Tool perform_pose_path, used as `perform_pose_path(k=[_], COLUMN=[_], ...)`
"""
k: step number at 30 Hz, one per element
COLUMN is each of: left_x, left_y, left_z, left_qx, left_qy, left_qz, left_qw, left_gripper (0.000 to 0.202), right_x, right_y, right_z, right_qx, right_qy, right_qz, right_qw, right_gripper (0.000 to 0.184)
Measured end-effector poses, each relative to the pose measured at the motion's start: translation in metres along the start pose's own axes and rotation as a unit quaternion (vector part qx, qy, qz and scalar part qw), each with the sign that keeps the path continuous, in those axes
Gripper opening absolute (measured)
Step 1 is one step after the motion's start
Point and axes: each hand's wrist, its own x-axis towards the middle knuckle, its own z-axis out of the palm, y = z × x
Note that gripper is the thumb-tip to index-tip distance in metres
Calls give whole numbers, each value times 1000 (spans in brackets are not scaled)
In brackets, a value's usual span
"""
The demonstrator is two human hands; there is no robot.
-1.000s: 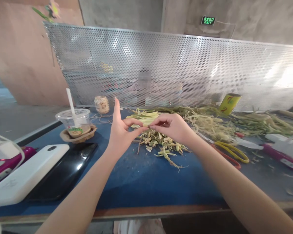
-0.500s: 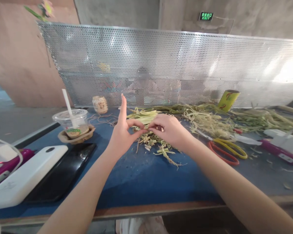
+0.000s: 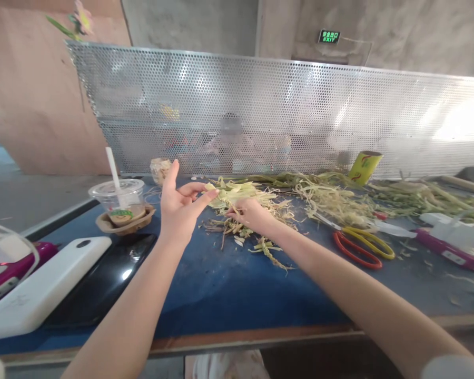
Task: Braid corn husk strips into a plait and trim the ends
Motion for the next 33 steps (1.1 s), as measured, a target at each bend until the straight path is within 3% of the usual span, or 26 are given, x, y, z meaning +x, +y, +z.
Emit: perform_pose_path(k=[6,9,12,21,33], left_x=[2,1,0,-1,-4], left_y=[1,0,-1,-2,1], left_z=[2,2,3,2,3], left_qx=[-57,-57,-37,-18,-12], left_qy=[86,79,69,59,53], left_qz=[-3,-4,-1,-5,-3], left_qw=[995,995,997,998,999], left_gripper=[92,95,96,95,97], right_x=[-8,-15,-15,-6,-6], right_y=[-9,-10,-7,-4,-9], right_z=[6,7,13,21,11], right_qx=[-132,-232,-281,-267,-153], right_qy=[-40,-82,-92,-103,-82], right_qz=[-91,-149,-156,-145,-72], right_qw=[986,958,942,947,982], right_gripper=[19,22,22,21,7])
